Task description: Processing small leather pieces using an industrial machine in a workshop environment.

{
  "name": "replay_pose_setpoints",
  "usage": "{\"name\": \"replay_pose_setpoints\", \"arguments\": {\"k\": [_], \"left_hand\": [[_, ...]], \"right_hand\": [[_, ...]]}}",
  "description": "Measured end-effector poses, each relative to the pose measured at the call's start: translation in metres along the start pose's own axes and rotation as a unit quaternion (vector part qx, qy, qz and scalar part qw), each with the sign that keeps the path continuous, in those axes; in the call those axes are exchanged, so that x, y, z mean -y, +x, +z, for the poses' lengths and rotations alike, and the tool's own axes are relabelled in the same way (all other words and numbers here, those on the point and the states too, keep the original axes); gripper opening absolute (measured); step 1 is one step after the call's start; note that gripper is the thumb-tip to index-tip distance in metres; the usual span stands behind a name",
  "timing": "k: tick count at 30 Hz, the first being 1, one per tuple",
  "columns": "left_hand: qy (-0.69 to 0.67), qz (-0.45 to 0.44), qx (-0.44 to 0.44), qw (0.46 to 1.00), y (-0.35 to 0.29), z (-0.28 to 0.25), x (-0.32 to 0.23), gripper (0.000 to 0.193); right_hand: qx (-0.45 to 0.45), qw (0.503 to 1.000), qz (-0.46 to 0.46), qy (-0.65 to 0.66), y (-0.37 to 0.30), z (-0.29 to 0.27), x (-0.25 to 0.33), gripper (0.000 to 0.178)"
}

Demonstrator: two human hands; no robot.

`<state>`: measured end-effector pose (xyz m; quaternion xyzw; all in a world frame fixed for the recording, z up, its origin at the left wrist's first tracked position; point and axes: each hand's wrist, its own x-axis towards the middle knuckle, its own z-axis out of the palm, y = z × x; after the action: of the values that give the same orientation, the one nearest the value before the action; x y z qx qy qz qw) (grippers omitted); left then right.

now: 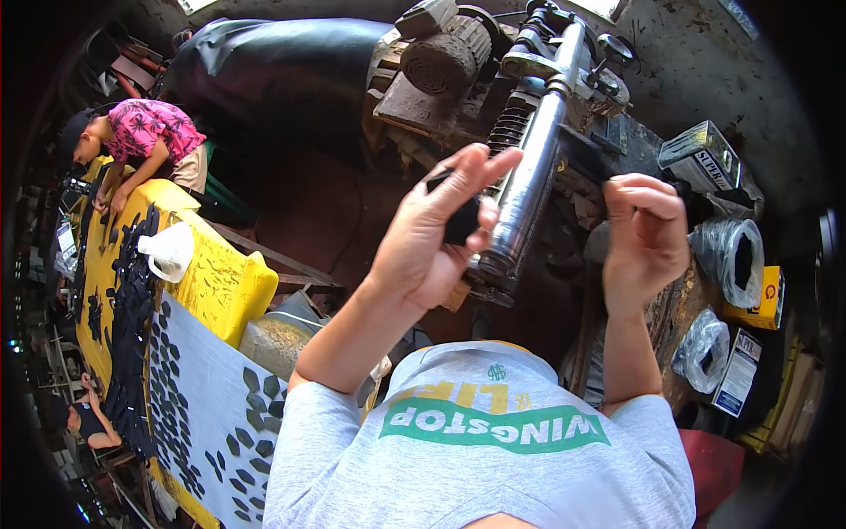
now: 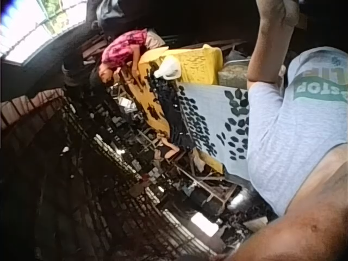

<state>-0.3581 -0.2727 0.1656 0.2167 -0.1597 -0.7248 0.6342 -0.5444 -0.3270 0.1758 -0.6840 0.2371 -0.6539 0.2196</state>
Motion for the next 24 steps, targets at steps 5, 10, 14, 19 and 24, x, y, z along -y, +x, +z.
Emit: {"name": "replay_pose_setpoints", "arguments": {"k": [5,10,14,19,24], "left_hand": [[0.219,0.217,-0.098,0.946,0.008,-0.046,-0.019,0.027],[0.331,0.201,-0.11,0.915,0.012,-0.074,-0.027,0.02],[0.391,0.179,-0.102,0.897,0.016,-0.078,-0.02,0.02],[0.431,0.158,-0.073,0.885,0.02,-0.082,-0.017,0.019],[0.467,0.144,-0.024,0.872,0.028,-0.086,-0.017,0.018]], "right_hand": [[-0.099,0.883,0.388,0.244,-0.024,-0.061,-0.03,0.009],[-0.135,0.729,0.591,0.318,-0.053,-0.063,-0.043,0.012],[-0.107,0.702,0.613,0.348,-0.057,-0.044,-0.043,0.013],[-0.06,0.69,0.634,0.344,-0.058,-0.027,-0.045,0.013],[-0.029,0.826,0.519,0.218,-0.06,-0.007,-0.036,0.012]]}}
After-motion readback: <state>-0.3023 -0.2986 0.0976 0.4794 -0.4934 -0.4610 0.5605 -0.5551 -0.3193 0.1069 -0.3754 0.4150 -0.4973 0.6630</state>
